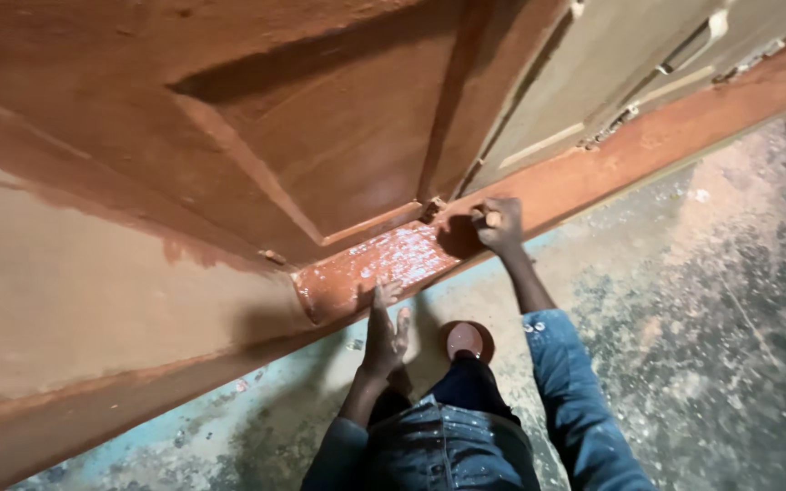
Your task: The person paints a wooden door with reddish-brown paint using a wide brush. They repeatedly dip the brush into a small container and apply paint to the door panels and frame, working from the lower sections upward.
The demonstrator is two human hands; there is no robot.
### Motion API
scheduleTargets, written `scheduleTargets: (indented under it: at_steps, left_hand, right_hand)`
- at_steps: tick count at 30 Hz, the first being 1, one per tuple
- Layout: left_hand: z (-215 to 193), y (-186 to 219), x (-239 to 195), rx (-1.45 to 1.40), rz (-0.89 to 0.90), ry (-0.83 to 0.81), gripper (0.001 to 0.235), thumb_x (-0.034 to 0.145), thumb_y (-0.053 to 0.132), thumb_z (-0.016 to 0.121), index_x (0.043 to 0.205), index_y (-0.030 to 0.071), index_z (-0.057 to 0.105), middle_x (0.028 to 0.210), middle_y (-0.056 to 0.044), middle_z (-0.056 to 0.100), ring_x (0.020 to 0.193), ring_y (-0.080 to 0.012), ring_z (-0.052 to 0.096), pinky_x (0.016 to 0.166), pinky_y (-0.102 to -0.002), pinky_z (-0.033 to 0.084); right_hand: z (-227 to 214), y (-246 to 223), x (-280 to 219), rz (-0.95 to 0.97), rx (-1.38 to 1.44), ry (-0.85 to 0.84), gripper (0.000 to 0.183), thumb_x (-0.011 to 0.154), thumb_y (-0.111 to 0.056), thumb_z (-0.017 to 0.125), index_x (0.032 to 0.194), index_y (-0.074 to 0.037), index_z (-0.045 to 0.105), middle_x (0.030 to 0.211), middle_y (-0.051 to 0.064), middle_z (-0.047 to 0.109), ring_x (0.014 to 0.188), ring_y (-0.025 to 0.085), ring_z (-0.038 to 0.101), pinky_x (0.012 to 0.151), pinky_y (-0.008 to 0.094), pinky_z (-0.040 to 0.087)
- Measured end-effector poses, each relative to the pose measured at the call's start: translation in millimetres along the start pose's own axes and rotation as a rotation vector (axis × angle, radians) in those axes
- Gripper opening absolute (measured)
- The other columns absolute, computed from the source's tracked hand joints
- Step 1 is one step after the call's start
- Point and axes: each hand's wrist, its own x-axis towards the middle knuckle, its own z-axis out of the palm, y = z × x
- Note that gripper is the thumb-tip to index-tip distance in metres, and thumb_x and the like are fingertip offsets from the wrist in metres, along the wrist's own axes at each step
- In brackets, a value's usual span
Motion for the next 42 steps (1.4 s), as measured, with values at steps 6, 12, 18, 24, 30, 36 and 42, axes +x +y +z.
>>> scheduleTargets:
  at_steps: [6, 12, 18, 24, 30, 36, 42]
  left_hand:
    - [30.4, -18.9, 5.4, 0.199, -0.053, -0.05, 0.076, 0.098, 0.01, 0.064, 0.156, -0.009, 0.019, 0.157, -0.037, 0.032, 0.148, -0.0519, 0.029, 0.118, -0.05, 0.031]
    - [101.7, -28.8, 36.5, 0.211, 0.007, 0.022, 0.073, 0.103, 0.023, 0.062, 0.156, -0.008, 0.023, 0.159, -0.038, 0.026, 0.151, -0.0502, 0.028, 0.123, -0.05, 0.027]
    - [220.2, 0.2, 27.6, 0.207, -0.13, 0.072, 0.079, 0.098, 0.023, 0.067, 0.157, -0.006, 0.023, 0.155, -0.036, 0.035, 0.143, -0.0499, 0.038, 0.117, -0.05, 0.036]
    - [303.3, 37.4, 90.7, 0.162, -0.169, 0.153, 0.081, 0.095, 0.02, 0.069, 0.158, -0.004, 0.024, 0.147, -0.032, 0.043, 0.135, -0.0475, 0.045, 0.112, -0.046, 0.041]
    - [324.0, 55.8, 116.4, 0.419, -0.011, 0.197, 0.08, 0.092, 0.02, 0.073, 0.152, -0.006, 0.028, 0.147, -0.034, 0.045, 0.134, -0.0502, 0.043, 0.115, -0.057, 0.029]
    - [307.3, 85.1, 114.4, 0.34, -0.312, 0.227, 0.081, 0.093, 0.024, 0.07, 0.156, -0.003, 0.027, 0.141, -0.029, 0.05, 0.131, -0.0481, 0.046, 0.114, -0.055, 0.035]
    - [289.6, 73.7, 94.8, 0.448, -0.288, 0.312, 0.081, 0.098, 0.025, 0.066, 0.159, -0.004, 0.022, 0.146, -0.03, 0.05, 0.137, -0.0519, 0.042, 0.121, -0.059, 0.024]
  right_hand:
    - [60.3, 36.7, -29.7, 0.384, 0.626, 0.324, 0.002, 0.094, -0.009, 0.06, 0.092, -0.01, 0.061, 0.087, 0.005, 0.063, 0.083, 0.017, 0.059, 0.073, 0.032, 0.049]
    - [10.2, 112.1, -18.1, 0.023, 1.788, 0.089, 0.038, 0.113, -0.01, 0.039, 0.08, -0.011, 0.057, 0.077, 0.007, 0.061, 0.069, 0.017, 0.058, 0.07, 0.037, 0.045]
    - [-96.2, 215.7, -1.0, 0.46, 0.628, 0.318, 0.024, 0.11, -0.022, 0.047, 0.094, -0.008, 0.058, 0.086, -0.001, 0.059, 0.079, 0.012, 0.058, 0.072, 0.031, 0.05]
    - [-234.3, 245.0, 54.1, -0.025, 0.041, 0.115, 0.017, 0.086, -0.003, 0.062, 0.072, -0.003, 0.053, 0.065, 0.011, 0.052, 0.061, 0.021, 0.054, 0.058, 0.033, 0.043]
    - [-250.3, 249.6, 63.5, -0.387, -0.116, 0.195, 0.008, 0.084, -0.005, 0.066, 0.08, -0.004, 0.059, 0.077, 0.01, 0.063, 0.07, 0.027, 0.063, 0.067, 0.039, 0.049]
    - [-145.4, 216.3, 24.5, 0.363, 0.919, -0.003, 0.024, 0.101, -0.001, 0.054, 0.08, -0.009, 0.045, 0.068, -0.005, 0.042, 0.057, 0.005, 0.042, 0.048, 0.022, 0.036]
    - [-76.1, 153.0, 22.1, 0.629, 0.987, 0.228, 0.017, 0.107, -0.018, 0.06, 0.096, -0.007, 0.053, 0.074, -0.001, 0.048, 0.063, 0.009, 0.044, 0.054, 0.026, 0.036]
